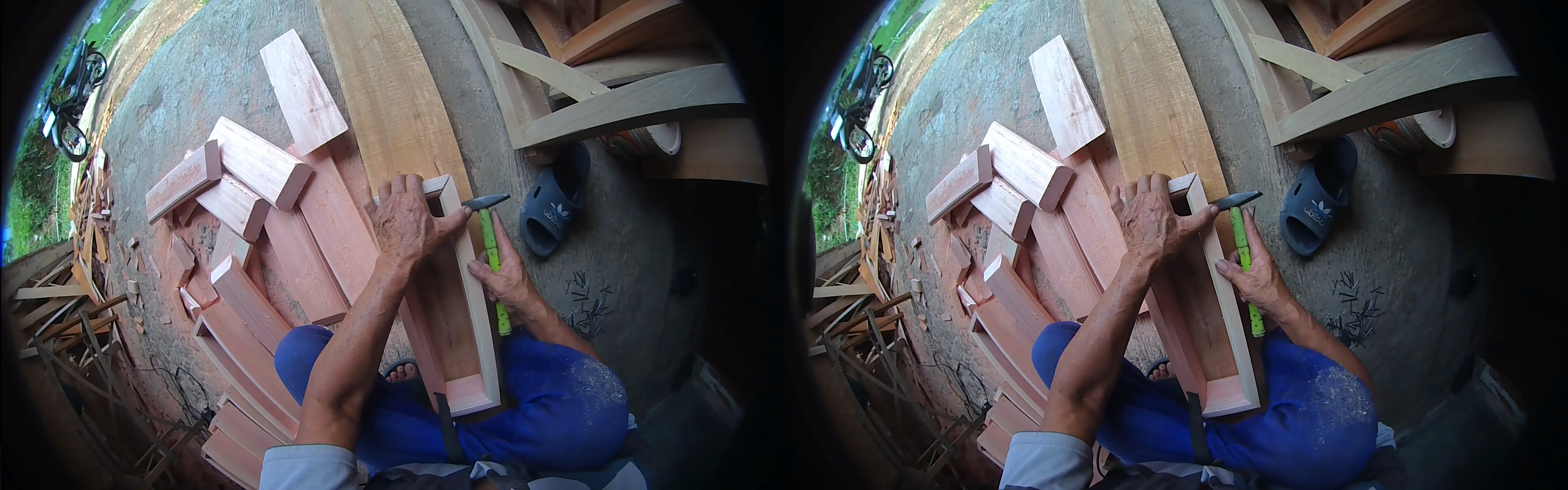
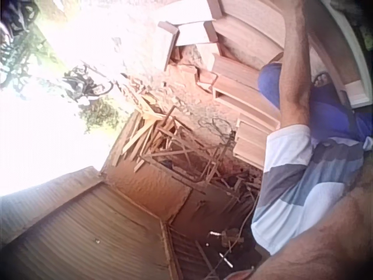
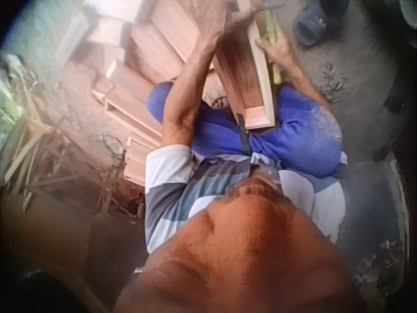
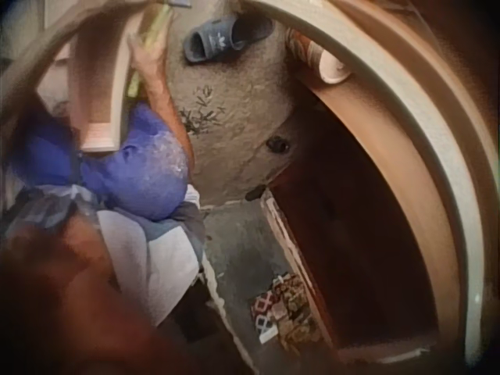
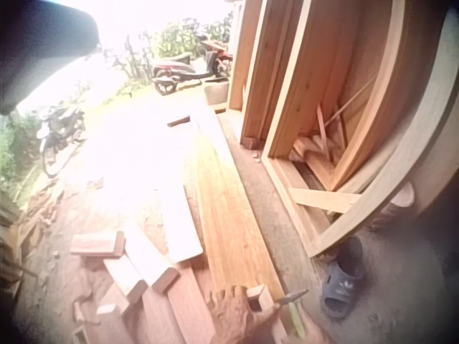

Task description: The person assembles small wooden boxes by aligning pre-cut planks and hammering nails to join the corners. They repeatedly pick up planks, position them into rectangular frames, and drive nails with a hammer to secure the joints.

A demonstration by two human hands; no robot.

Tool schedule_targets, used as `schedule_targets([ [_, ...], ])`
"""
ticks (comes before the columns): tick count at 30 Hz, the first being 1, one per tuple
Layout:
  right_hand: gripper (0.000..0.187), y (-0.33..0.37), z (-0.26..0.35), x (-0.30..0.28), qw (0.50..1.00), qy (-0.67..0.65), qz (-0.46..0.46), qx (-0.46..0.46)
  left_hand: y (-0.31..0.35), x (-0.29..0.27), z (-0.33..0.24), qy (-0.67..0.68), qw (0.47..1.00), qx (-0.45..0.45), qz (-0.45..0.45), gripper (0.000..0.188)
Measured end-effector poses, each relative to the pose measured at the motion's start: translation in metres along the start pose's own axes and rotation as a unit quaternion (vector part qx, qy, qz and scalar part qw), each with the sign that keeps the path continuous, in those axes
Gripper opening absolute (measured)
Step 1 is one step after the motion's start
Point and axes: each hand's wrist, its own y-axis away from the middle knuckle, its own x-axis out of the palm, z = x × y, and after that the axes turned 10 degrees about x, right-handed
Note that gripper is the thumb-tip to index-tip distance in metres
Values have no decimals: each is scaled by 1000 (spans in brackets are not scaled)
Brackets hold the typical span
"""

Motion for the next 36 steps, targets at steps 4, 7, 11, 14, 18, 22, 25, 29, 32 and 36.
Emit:
schedule_targets([
  [4, 82, -9, -44, -12, 994, 62, 5, -91, 20, 2, -11, -20, 1000, 10, 1, 89],
  [7, 68, 2, -20, -17, 984, 176, 9, -16, 21, -2, -11, -5, 1000, 0, 28, 89],
  [11, 63, -2, 14, -20, 917, 395, 34, -32, 30, -2, -19, 5, 1000, -3, 22, 81],
  [14, 66, -4, 12, -11, 859, 509, 22, -48, 56, 0, -28, 31, 998, -10, 53, 83],
  [18, 69, 0, 14, -1, 849, 525, 39, -33, 71, -4, -31, 26, 997, -10, 66, 87],
  [22, 65, 0, 20, -9, 881, 467, 80, -6, 73, -9, -32, 41, 996, -22, 80, 82],
  [25, 70, 5, 33, -21, 907, 407, 104, 28, 84, 1, -42, 48, 995, -16, 89, 80],
  [29, 101, 25, 74, -14, 907, 414, 65, 46, 101, 0, -42, 16, 996, -22, 80, 81],
  [32, 97, 22, 45, -41, 908, 412, -59, -53, 105, 9, -48, 17, 998, 1, 52, 87],
  [36, 86, 22, 45, -43, 917, 375, -108, -84, 114, 27, -57, -3, 1000, -18, -14, 88],
])
